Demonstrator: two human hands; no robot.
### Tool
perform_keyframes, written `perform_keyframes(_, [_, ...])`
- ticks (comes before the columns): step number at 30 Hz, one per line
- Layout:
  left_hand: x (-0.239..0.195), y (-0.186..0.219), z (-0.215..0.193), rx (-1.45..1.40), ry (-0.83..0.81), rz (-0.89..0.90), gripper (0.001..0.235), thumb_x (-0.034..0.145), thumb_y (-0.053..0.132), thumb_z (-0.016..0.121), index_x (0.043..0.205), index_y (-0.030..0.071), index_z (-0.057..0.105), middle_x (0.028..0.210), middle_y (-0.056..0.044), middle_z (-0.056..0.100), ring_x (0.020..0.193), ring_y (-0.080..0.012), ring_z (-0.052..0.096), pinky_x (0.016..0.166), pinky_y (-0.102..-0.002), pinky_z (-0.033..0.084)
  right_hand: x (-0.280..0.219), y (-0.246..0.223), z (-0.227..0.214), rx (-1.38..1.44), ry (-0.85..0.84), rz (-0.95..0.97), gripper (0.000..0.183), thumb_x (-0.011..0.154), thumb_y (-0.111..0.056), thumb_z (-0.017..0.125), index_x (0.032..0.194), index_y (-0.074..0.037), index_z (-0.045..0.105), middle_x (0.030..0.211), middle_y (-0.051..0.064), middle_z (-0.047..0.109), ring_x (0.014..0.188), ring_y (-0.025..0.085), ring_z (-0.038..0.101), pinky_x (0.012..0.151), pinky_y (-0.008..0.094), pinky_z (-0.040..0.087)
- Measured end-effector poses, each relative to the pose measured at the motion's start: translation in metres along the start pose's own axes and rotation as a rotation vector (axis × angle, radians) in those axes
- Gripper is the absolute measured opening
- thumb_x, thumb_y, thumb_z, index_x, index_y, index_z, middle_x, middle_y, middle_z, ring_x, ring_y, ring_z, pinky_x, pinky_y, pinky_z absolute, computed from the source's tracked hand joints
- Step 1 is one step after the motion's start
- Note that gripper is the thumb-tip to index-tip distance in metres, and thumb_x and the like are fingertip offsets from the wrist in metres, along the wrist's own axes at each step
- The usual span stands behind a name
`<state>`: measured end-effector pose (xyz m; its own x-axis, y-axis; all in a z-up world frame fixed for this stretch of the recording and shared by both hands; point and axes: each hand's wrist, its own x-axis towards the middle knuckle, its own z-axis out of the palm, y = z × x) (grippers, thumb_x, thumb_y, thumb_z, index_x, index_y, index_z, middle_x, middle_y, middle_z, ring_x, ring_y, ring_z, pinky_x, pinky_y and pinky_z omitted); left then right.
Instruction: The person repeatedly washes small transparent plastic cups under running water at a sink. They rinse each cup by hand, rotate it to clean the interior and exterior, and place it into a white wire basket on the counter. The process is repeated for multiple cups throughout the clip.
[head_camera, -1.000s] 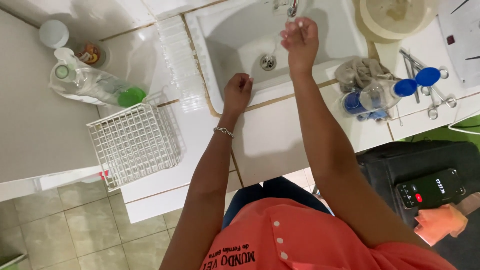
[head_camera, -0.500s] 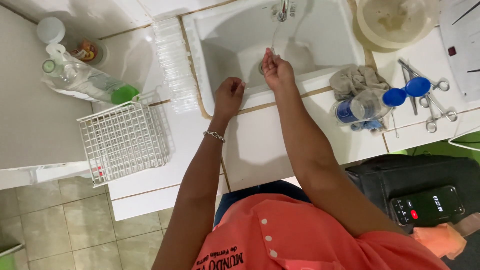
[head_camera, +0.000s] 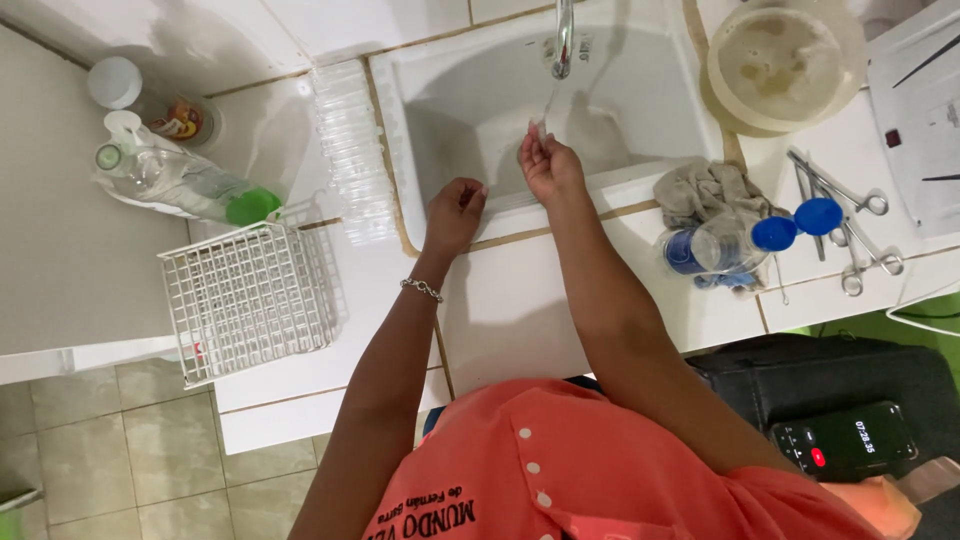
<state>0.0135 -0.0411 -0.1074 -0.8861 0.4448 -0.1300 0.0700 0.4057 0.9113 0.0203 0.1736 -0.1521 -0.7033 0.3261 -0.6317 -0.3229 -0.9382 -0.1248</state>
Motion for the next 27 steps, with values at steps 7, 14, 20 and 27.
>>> perform_keyframes(7, [0.000,0.009,-0.004,0.024,-0.024,0.012,0.018,0.098,0.029,0.064,0.099,0.013,0.069,0.084,0.004,0.067,0.076,-0.0113,0.058,0.072,-0.028,0.050,-0.013,-0.001,0.016,-0.002,0.131,-0.039,0.021,0.103,-0.006,0.058,0.118,0.009,0.058,0.105,0.022,0.072,0.089,0.024,0.073,0.071,0.032,0.063])
perform_keyframes(14, [0.043,-0.013,0.029,0.093,0.081,0.103,0.022,0.092,0.027,0.070,0.110,0.015,0.070,0.097,-0.002,0.070,0.086,-0.0162,0.063,0.074,-0.032,0.055,-0.018,0.017,0.015,-0.453,0.005,-0.508,0.016,0.089,-0.024,0.076,0.101,-0.021,0.066,0.104,0.000,0.076,0.087,0.010,0.069,0.063,0.026,0.047])
perform_keyframes(20, [0.078,0.049,0.055,0.286,0.009,0.330,0.040,0.093,0.015,0.062,0.132,0.019,0.061,0.116,-0.007,0.072,0.104,-0.0300,0.069,0.080,-0.043,0.055,-0.043,0.025,0.014,-0.986,-0.257,-0.949,0.024,0.100,-0.015,0.067,0.124,-0.014,0.069,0.111,0.001,0.068,0.100,0.012,0.063,0.089,0.025,0.055])
perform_keyframes(27, [0.100,0.057,0.080,0.000,-0.061,0.323,0.035,0.094,0.010,0.064,0.128,0.020,0.066,0.082,0.007,0.074,0.069,-0.0099,0.062,0.072,-0.027,0.054,-0.046,-0.012,0.013,-1.004,-0.224,-0.994,0.039,0.106,-0.041,0.055,0.138,-0.018,0.059,0.115,0.005,0.072,0.114,0.015,0.065,0.108,0.034,0.048])
